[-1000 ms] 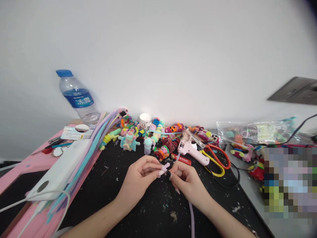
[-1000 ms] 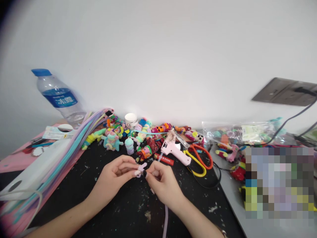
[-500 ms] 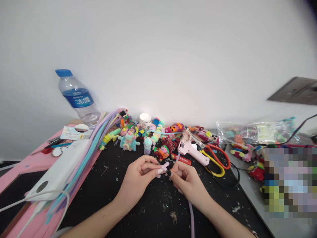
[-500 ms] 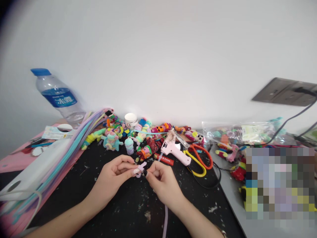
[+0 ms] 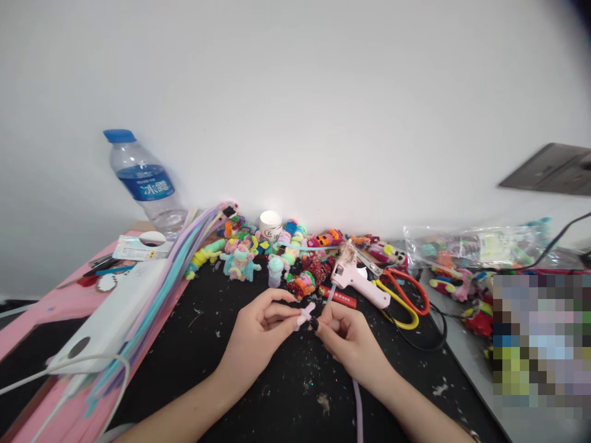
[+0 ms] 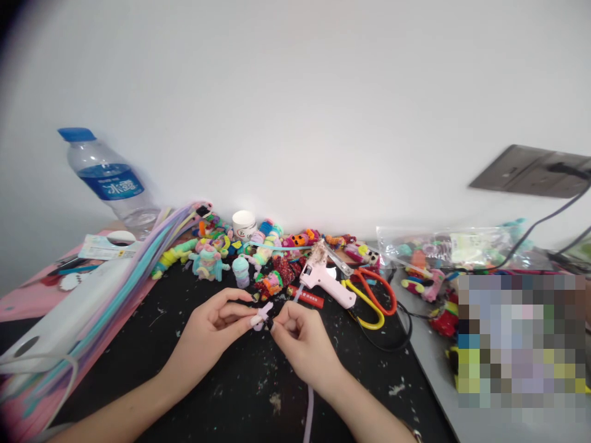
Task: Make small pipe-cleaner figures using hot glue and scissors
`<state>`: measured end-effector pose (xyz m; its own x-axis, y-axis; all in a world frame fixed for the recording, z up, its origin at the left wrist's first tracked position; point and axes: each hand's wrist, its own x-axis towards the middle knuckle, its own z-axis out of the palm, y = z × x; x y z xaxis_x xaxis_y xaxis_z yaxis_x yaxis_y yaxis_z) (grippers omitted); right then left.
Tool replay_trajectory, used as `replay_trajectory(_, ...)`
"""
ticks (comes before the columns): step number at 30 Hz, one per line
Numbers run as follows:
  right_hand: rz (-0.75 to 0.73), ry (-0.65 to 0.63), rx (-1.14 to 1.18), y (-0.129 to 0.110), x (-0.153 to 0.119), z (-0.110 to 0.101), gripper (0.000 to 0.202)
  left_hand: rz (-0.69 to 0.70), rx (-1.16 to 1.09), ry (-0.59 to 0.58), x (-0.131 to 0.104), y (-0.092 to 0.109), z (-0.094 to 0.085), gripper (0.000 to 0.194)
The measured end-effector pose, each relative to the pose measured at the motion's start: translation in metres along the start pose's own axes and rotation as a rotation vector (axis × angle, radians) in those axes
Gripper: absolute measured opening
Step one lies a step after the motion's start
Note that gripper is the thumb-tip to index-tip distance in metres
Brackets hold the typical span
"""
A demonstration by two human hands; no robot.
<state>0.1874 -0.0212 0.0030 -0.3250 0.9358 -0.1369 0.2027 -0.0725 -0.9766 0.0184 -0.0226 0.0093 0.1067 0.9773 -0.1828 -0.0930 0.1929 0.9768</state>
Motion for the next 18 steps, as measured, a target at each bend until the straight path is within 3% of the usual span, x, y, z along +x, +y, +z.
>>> replay_trajectory(18, -0.006, -0.014, -0.013, -0.0037, -0.001, 0.0012, 0.027, 0.134, 0.115, -0.047, -0.0039, 0.0002, 0.0005, 0.013)
